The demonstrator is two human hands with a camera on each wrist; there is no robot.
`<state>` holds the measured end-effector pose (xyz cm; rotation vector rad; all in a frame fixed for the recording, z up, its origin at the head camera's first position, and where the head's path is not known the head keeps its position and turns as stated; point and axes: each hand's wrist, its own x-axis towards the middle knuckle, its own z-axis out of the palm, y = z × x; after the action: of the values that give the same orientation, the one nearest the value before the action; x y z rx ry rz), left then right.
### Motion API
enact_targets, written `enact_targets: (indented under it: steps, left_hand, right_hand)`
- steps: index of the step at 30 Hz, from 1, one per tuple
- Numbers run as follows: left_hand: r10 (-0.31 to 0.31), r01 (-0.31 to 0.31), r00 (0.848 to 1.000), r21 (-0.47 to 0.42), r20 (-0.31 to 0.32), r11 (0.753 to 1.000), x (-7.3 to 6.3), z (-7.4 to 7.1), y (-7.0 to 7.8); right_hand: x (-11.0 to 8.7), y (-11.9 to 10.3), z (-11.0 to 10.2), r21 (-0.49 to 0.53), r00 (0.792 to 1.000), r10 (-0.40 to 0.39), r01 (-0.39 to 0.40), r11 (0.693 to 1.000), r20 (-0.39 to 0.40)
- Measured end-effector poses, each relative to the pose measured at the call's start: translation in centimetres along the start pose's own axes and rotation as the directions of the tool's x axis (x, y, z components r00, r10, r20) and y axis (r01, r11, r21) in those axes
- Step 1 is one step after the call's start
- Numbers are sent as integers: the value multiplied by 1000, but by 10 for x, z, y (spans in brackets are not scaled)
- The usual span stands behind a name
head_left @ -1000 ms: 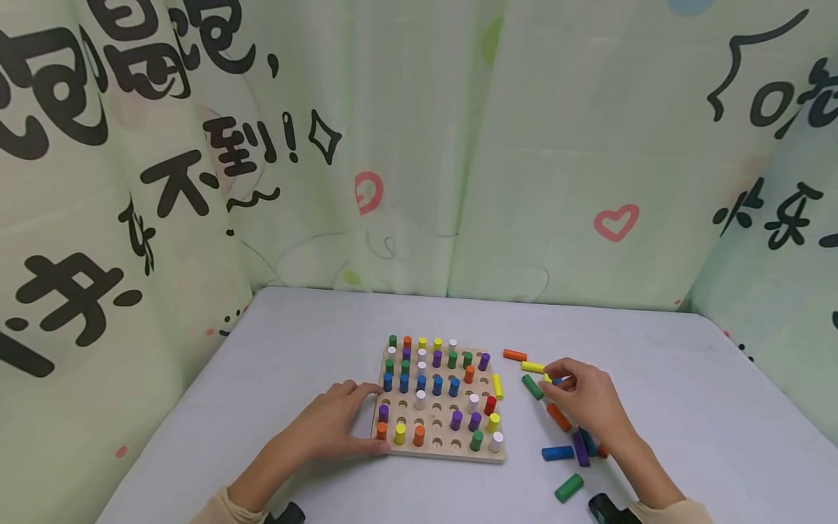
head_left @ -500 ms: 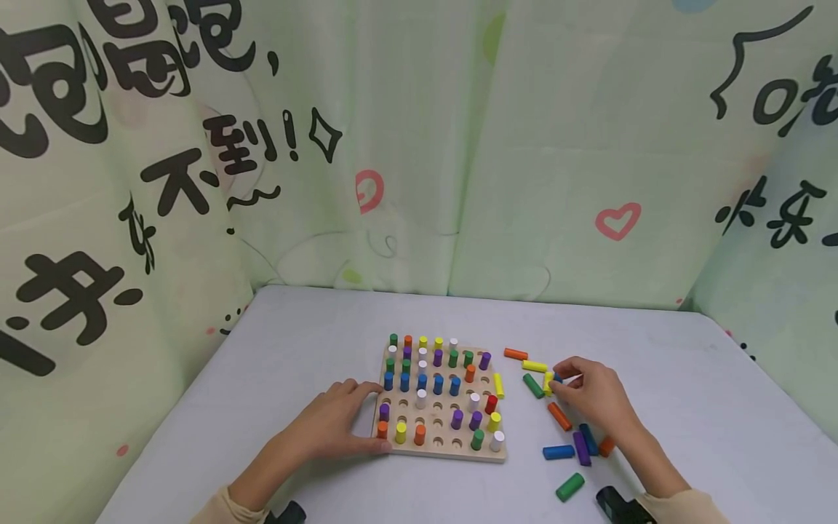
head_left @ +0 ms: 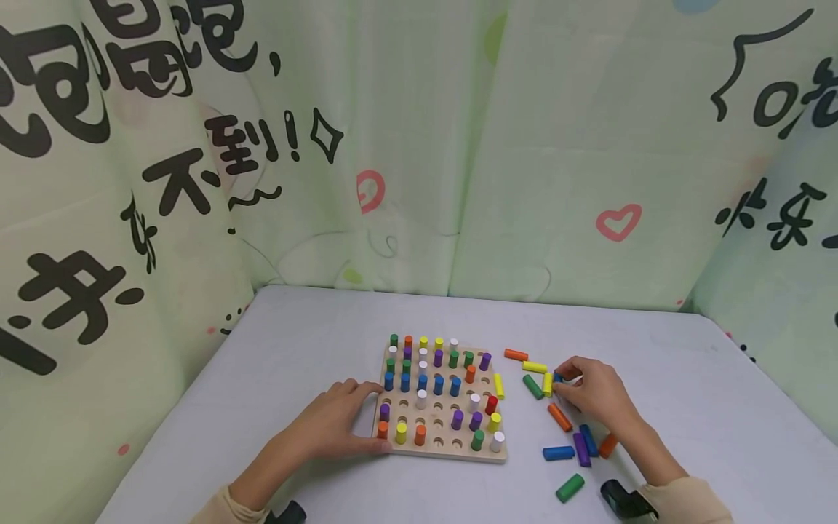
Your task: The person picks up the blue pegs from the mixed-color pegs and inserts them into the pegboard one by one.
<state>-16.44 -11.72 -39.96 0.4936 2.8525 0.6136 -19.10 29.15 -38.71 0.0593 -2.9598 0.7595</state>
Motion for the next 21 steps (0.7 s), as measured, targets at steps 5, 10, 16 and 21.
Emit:
enact_targets:
  steps: [5, 10, 16, 21]
  left_hand:
    - [9, -9, 1000, 2, -3, 1000, 1, 0, -1]
    - [13, -13, 1000, 4, -6, 1000, 1, 1, -1]
    - [12, -12, 1000, 2, -4, 1000, 0, 0, -1]
    - [14, -14, 1000, 3, 0, 1000, 0, 0, -1]
  right_hand:
    - [4, 3, 0, 1, 1000, 15, -15, 1000, 20]
    - [7, 3, 1, 0, 998, 51, -51, 999, 33]
    - [8, 1, 2, -30, 996, 78, -77, 997, 38]
    - [7, -1, 1, -31, 996, 89, -88, 996, 22]
